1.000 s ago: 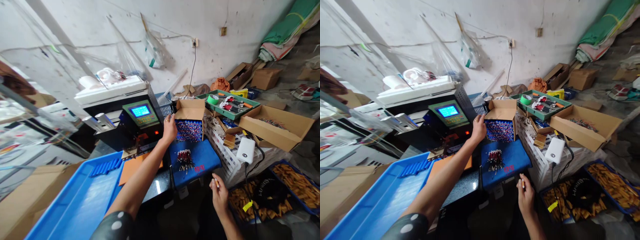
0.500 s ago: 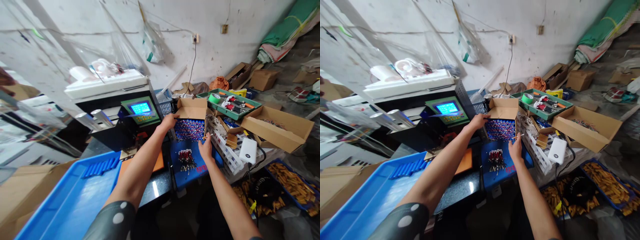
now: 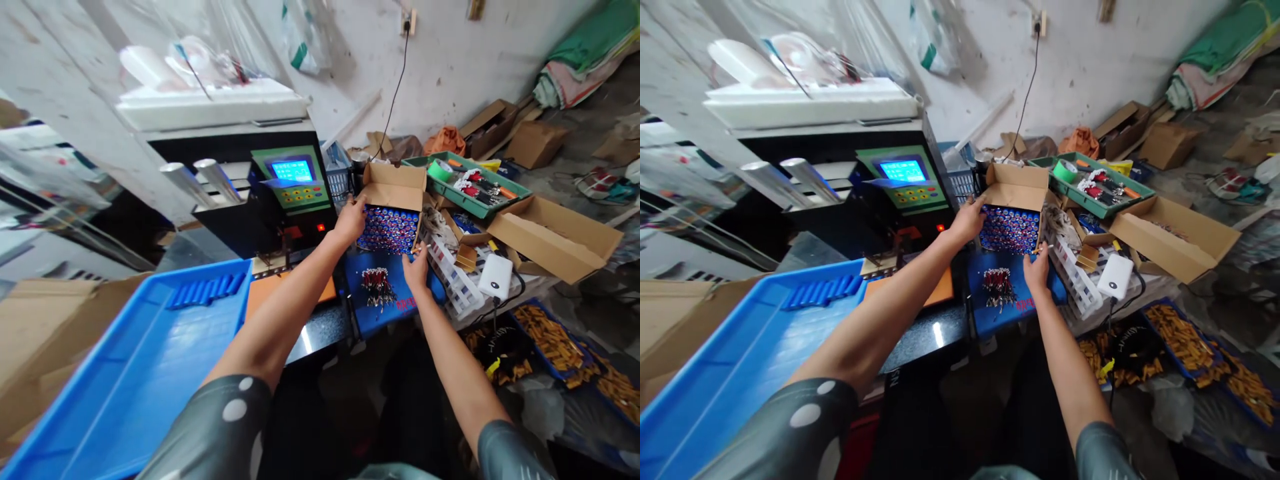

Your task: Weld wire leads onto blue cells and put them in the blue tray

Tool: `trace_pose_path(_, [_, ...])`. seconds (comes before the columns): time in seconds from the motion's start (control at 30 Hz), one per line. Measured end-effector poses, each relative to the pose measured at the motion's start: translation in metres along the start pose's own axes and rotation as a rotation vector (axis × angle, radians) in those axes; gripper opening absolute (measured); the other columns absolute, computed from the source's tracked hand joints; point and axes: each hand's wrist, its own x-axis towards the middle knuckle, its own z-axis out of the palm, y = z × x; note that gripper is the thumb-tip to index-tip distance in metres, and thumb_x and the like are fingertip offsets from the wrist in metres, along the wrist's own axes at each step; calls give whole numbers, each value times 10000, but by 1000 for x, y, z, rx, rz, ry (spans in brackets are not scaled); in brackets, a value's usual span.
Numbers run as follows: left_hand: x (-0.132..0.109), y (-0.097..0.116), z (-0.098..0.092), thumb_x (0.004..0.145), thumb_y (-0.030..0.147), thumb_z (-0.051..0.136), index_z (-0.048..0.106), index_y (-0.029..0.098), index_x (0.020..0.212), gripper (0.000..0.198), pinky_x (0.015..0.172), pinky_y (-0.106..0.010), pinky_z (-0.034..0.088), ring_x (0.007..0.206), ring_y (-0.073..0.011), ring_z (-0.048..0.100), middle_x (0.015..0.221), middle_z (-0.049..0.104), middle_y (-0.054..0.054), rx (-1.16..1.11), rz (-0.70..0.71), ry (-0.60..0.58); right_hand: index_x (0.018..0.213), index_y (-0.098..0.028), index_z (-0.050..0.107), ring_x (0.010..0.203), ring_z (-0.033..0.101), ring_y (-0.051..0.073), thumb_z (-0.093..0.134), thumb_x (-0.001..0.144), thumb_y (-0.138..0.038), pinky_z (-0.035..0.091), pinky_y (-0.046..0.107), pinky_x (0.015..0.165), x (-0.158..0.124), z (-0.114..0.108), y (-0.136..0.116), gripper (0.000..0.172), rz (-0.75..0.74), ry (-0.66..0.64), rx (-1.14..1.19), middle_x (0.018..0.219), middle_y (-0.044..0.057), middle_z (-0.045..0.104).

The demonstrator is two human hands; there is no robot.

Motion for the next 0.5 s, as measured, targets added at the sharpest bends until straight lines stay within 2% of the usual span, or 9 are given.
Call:
trace_pose_path(0.07, [-23, 9, -13, 820, 56, 561, 521, 41, 1387, 569, 1119, -477, 341, 1318, -374, 401, 1416, 435, -221, -72, 112, 2, 1513, 0, 277, 1229, 511, 143, 506, 876, -276, 456, 270, 1089, -6, -6, -3, 731, 33, -7, 28, 1374, 196, 429])
trace_pose_path(0.1, [-38, 14, -23, 836, 100, 563, 544, 59, 1370, 535, 1134, -477, 324, 1321, -356, 404, 1415, 450, -197, -117, 183, -25, 1518, -11, 278, 1237, 510, 136, 485, 880, -256, 455, 268, 1094, -11, -9, -5, 714, 40, -12, 41, 1389, 187, 420])
trace_pose_path(0.17, [-73, 19, -47, 910, 236, 554, 616, 141, 1312, 417, 1129, -465, 345, 1268, -323, 475, 1324, 554, -132, -248, 315, -108, 1522, -27, 285, 1238, 515, 124, 457, 889, -237, 457, 262, 1098, -24, -16, -6, 689, 13, -26, 36, 1401, 177, 414])
trace_pose_path(0.2, [-92, 20, -59, 935, 310, 550, 658, 177, 1263, 370, 1094, -460, 395, 1197, -323, 538, 1253, 603, -116, -321, 358, -177, 1521, -29, 294, 1231, 522, 121, 463, 892, -242, 462, 258, 1095, -32, -19, -7, 685, -6, -33, 27, 1399, 175, 419])
trace_pose_path(0.27, [-131, 19, -84, 958, 433, 567, 722, 232, 1167, 328, 996, -460, 487, 1066, -335, 616, 1147, 654, -105, -407, 360, -279, 1517, -34, 314, 1223, 531, 124, 484, 892, -260, 468, 253, 1092, -49, -22, -6, 686, -41, -45, 0, 1390, 171, 431])
trace_pose_path(0.33, [-166, 15, -107, 947, 485, 604, 749, 268, 1113, 310, 881, -463, 545, 960, -346, 654, 1070, 677, -103, -421, 302, -285, 1518, -43, 330, 1231, 530, 133, 494, 888, -262, 460, 259, 1110, -63, -23, -6, 687, -61, -53, -42, 1389, 158, 439])
trace_pose_path(0.4, [-196, 8, -128, 932, 497, 627, 771, 299, 1015, 259, 775, -454, 569, 860, -344, 673, 969, 697, -87, -409, 289, -213, 1514, -43, 347, 1257, 514, 138, 498, 874, -243, 443, 258, 1137, -72, -21, -6, 687, -74, -58, -98, 1385, 150, 447])
trace_pose_path(0.5, [-229, -10, -161, 905, 485, 652, 766, 307, 950, 216, 747, -438, 575, 824, -334, 679, 925, 704, -58, -377, 249, -16, 1498, -34, 382, 1289, 493, 144, 501, 850, -214, 428, 257, 1158, -76, -20, -8, 683, -89, -81, -189, 1371, 151, 461])
